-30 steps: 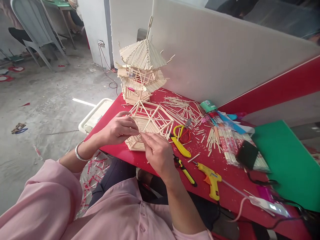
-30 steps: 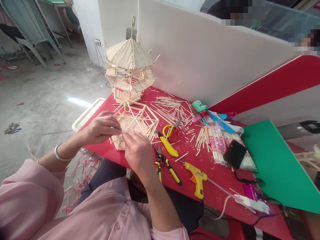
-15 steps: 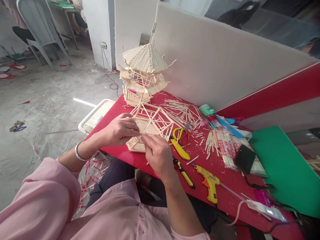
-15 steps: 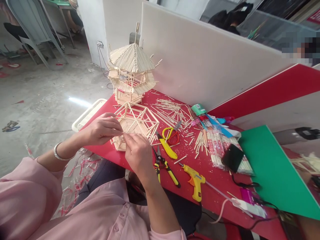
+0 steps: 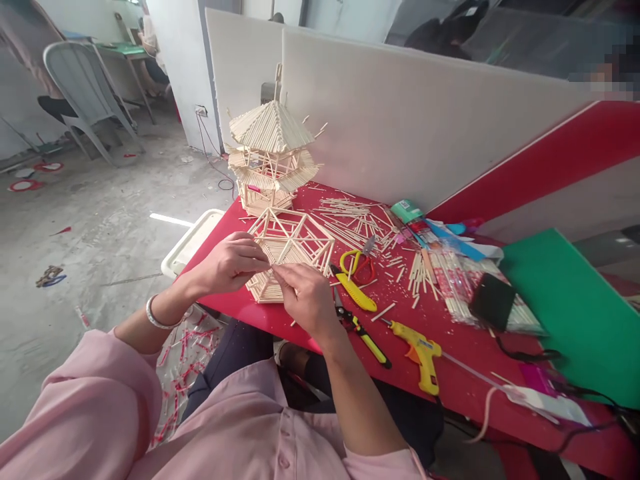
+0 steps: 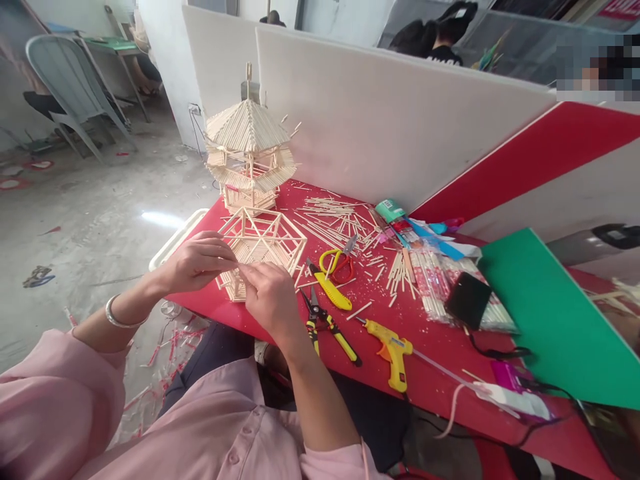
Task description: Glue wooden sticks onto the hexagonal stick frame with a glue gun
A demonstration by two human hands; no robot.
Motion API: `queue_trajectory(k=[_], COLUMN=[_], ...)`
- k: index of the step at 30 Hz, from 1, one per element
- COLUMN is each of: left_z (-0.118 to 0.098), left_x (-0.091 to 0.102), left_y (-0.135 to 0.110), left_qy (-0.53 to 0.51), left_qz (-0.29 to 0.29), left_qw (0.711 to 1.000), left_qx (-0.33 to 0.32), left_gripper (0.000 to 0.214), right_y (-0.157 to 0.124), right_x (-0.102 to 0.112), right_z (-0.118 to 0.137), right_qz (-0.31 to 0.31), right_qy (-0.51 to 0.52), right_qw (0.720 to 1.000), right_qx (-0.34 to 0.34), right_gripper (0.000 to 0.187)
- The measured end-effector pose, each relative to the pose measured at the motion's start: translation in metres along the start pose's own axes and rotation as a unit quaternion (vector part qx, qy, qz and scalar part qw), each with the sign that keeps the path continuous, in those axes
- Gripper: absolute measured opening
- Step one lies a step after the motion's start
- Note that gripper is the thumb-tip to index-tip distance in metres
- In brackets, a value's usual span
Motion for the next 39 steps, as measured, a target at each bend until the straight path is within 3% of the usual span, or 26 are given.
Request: queue_trajectory(k=[12, 18, 28, 34, 39], left_z=[-0.026, -0.029, -0.033, -0.034, -0.032], left_x=[-0.017, -0.023, -0.029, -0.033, -0.033], left_y=[0.011, 0.012, 0.013, 0.013, 0.01], left_qy=[0.036, 0.036, 0.052, 0.048, 0.05], left_qz=[-0.014, -0.022, -0.043, -0.054, -0.066], left_qw=[0.999, 0.998, 0.996, 0.995, 0.994], left_qx=[0.019, 0.041, 0.05, 0.071, 0.077], left_gripper=[0.026, 0.025, 0.024, 0.023, 0.019], right_y=[0.002, 0.007, 0.011, 0.009, -0.002], right_x=[0.017, 0.025, 0.03, 0.036, 0.032], right_z=[-0.036, -0.041, -0.048, -0.039, -0.015], right_qz=[0.012, 0.015, 0.038, 0.066, 0.067], right_qy=[0.089, 0.109, 0.149, 0.078, -0.047], right_qw=[0.993, 0.988, 0.984, 0.991, 0.995], right_qx=[0.078, 0.109, 0.094, 0.089, 0.059], right_gripper=[0.02, 0.021, 0.019, 0.038, 0.035])
Point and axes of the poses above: each hand's wrist, its own y-axis towards the middle knuckle, its own x-axis out of the back of the hand, z = x × y, the point moved 3 cm from there along y, towards the middle knuckle, and after that the axes turned 6 degrees about -z, right-handed, at the moved point
